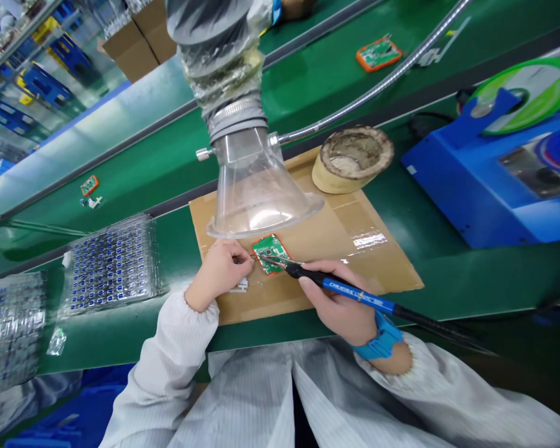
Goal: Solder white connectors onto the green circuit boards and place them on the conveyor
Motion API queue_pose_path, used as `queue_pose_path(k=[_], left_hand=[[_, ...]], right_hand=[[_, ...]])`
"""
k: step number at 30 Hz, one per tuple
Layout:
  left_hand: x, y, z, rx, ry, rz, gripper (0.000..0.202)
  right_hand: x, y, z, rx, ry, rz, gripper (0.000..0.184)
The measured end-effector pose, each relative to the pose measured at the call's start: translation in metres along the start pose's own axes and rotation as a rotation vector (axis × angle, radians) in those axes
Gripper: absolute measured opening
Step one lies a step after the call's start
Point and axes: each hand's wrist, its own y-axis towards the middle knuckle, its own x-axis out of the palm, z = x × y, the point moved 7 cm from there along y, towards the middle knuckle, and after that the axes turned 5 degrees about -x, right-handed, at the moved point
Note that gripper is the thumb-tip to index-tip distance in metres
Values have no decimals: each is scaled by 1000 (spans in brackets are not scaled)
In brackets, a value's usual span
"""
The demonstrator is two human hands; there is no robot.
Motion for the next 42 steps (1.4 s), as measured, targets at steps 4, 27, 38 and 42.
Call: queue_pose_path(k=[4,27,38,42], left_hand=[[2,1,0,-4,-13,-14,18],[2,2,3,-18,-43,-34,20],[2,1,4,-53,-49,-58,19],[3,2,0,-71,-53,-69,18]], right_hand=[[0,1,-3,-11,-34,-8,11],[3,1,-17,-179,23,-13,11],[-4,0,-13,-170,59,35,11],[-24,1,-1,-110,21,167,8]])
